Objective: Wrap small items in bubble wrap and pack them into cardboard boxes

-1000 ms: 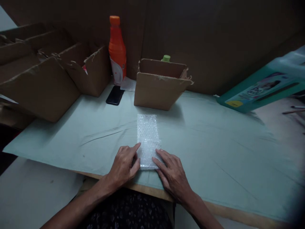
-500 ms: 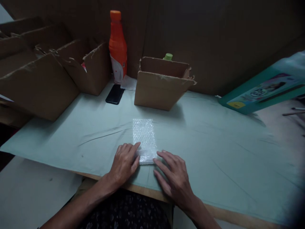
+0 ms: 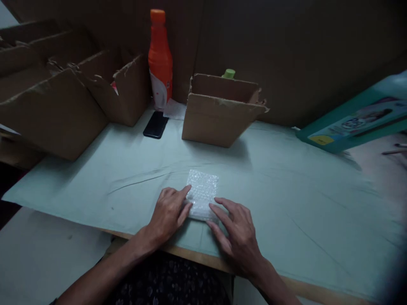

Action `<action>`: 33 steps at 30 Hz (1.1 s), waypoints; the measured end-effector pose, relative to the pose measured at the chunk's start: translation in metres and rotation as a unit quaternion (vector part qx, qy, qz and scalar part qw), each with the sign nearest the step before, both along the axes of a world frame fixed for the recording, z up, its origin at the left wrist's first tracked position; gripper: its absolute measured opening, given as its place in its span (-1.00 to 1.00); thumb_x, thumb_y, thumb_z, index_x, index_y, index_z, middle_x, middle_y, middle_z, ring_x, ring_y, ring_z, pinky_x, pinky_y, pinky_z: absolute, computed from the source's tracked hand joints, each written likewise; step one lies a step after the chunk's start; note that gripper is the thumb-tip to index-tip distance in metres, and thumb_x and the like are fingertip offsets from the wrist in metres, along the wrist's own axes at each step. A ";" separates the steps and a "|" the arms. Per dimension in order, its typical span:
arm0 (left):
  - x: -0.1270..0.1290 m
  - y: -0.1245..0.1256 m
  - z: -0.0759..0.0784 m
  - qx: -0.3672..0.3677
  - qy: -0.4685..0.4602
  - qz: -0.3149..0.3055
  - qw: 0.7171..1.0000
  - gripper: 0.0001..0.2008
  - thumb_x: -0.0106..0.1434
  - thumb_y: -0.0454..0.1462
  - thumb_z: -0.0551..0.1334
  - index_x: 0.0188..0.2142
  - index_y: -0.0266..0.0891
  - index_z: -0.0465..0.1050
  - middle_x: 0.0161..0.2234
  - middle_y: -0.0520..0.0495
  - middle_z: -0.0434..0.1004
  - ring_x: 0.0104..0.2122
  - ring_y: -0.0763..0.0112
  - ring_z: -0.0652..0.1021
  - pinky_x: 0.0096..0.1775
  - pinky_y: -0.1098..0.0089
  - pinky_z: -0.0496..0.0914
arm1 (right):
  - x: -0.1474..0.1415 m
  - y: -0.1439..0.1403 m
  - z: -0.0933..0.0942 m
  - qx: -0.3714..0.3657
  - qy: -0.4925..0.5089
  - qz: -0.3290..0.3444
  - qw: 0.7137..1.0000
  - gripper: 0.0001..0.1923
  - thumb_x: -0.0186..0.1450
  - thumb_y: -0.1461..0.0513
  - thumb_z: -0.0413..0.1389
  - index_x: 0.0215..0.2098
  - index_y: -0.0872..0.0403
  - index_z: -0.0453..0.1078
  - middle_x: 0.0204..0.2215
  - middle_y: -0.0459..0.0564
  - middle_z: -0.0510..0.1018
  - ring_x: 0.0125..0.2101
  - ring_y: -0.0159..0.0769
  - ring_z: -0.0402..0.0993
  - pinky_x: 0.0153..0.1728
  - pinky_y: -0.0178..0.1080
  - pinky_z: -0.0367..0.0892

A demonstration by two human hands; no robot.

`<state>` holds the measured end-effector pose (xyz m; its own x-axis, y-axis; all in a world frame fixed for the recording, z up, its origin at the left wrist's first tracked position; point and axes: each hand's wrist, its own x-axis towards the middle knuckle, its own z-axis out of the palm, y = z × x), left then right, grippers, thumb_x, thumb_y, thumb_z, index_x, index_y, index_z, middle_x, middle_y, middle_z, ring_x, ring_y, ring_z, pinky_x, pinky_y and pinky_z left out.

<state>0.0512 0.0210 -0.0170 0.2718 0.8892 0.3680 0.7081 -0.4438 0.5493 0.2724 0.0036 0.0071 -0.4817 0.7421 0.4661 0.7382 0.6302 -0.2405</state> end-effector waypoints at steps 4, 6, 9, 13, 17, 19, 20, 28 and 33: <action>0.004 0.011 0.002 0.000 0.019 0.008 1.000 -0.60 0.41 -0.23 0.15 0.18 -0.33 0.28 -0.13 -0.21 0.57 -0.15 0.11 0.49 -0.08 0.07 0.38 | -0.007 0.006 -0.002 -0.020 -0.069 0.019 0.997 -0.76 0.40 0.29 0.10 0.02 0.10 0.44 -0.05 0.15 0.61 -0.05 -0.03 0.49 -0.02 0.06 0.31; 0.001 0.004 0.006 0.002 -0.007 -0.022 1.000 -0.55 0.39 -0.21 0.18 0.21 -0.31 0.23 -0.03 -0.24 0.53 -0.07 0.09 0.48 -0.02 0.07 0.37 | -0.009 0.007 -0.002 -0.048 -0.043 0.025 0.998 -0.76 0.40 0.32 0.07 0.02 0.10 0.44 -0.12 0.11 0.64 -0.11 -0.09 0.52 -0.05 0.01 0.33; -0.004 -0.008 0.012 -0.010 -0.035 -0.066 0.997 -0.45 0.36 -0.25 0.20 0.29 -0.26 0.12 -0.06 -0.18 0.55 -0.09 0.14 0.49 -0.03 0.11 0.38 | -0.007 0.007 0.001 -0.131 0.018 0.040 0.990 -0.74 0.44 0.27 0.06 0.07 0.08 0.41 -0.16 0.05 0.67 -0.19 -0.17 0.55 -0.10 -0.07 0.38; -0.004 -0.005 0.010 -0.004 -0.013 -0.021 1.000 -0.49 0.37 -0.24 0.20 0.26 -0.26 0.16 -0.09 -0.19 0.55 -0.12 0.11 0.51 -0.08 0.10 0.40 | -0.002 0.021 -0.005 -0.158 0.011 -0.020 0.987 -0.70 0.47 0.19 0.00 0.08 0.08 0.43 -0.07 0.12 0.64 -0.09 -0.10 0.54 -0.07 -0.02 0.39; -0.002 0.004 0.003 -0.038 -0.003 0.031 0.999 -0.53 0.36 -0.25 0.20 0.22 -0.31 0.23 -0.11 -0.22 0.54 -0.13 0.09 0.51 -0.10 0.07 0.43 | 0.001 0.048 -0.019 -0.149 -0.040 -0.096 0.983 -0.61 0.43 0.12 0.04 0.13 0.14 0.41 0.19 0.29 0.45 0.16 0.11 0.37 0.07 0.16 0.31; -0.002 0.002 -0.001 -0.055 -0.009 0.036 0.998 -0.51 0.34 -0.27 0.20 0.23 -0.29 0.22 -0.09 -0.22 0.53 -0.11 0.09 0.50 -0.08 0.04 0.42 | 0.002 0.054 -0.022 -0.175 -0.039 -0.081 0.980 -0.65 0.39 0.11 0.08 0.05 0.12 0.44 0.22 0.28 0.42 0.20 0.11 0.33 0.11 0.17 0.28; -0.003 0.001 -0.003 -0.061 -0.013 0.036 0.997 -0.50 0.33 -0.29 0.20 0.24 -0.28 0.21 -0.07 -0.23 0.53 -0.10 0.08 0.50 -0.06 0.03 0.42 | 0.002 0.055 -0.021 -0.189 -0.031 -0.065 0.979 -0.70 0.38 0.12 0.10 -0.02 0.10 0.46 0.22 0.26 0.43 0.20 0.10 0.33 0.12 0.17 0.27; -0.014 0.002 0.002 -0.196 -0.123 -0.004 0.973 -0.31 0.23 -0.25 0.24 0.33 -0.15 0.12 0.07 -0.23 0.48 0.03 0.07 0.49 0.09 -0.04 0.33 | 0.004 0.029 0.000 -0.346 0.140 -0.016 0.928 -0.80 0.29 0.18 0.16 -0.11 0.00 0.39 -0.19 0.02 0.61 -0.20 -0.17 0.56 -0.16 -0.13 0.44; 0.006 0.017 0.022 -0.399 -0.337 -0.059 0.851 -0.07 0.18 -0.12 0.29 0.41 -0.30 -0.14 0.13 -0.33 0.42 0.06 0.10 0.49 0.13 0.06 0.34 | 0.003 0.024 -0.003 -0.391 0.365 -0.101 0.839 -0.46 0.30 0.05 0.15 0.20 0.01 0.23 -0.15 0.04 0.55 -0.14 -0.19 0.56 -0.13 -0.18 0.47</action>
<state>0.0573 0.0385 0.0051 0.3425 0.9101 -0.2333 0.0892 0.2157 0.9724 0.2753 0.0280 0.0037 -0.1075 0.9906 -0.0849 0.2875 -0.0508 -0.9564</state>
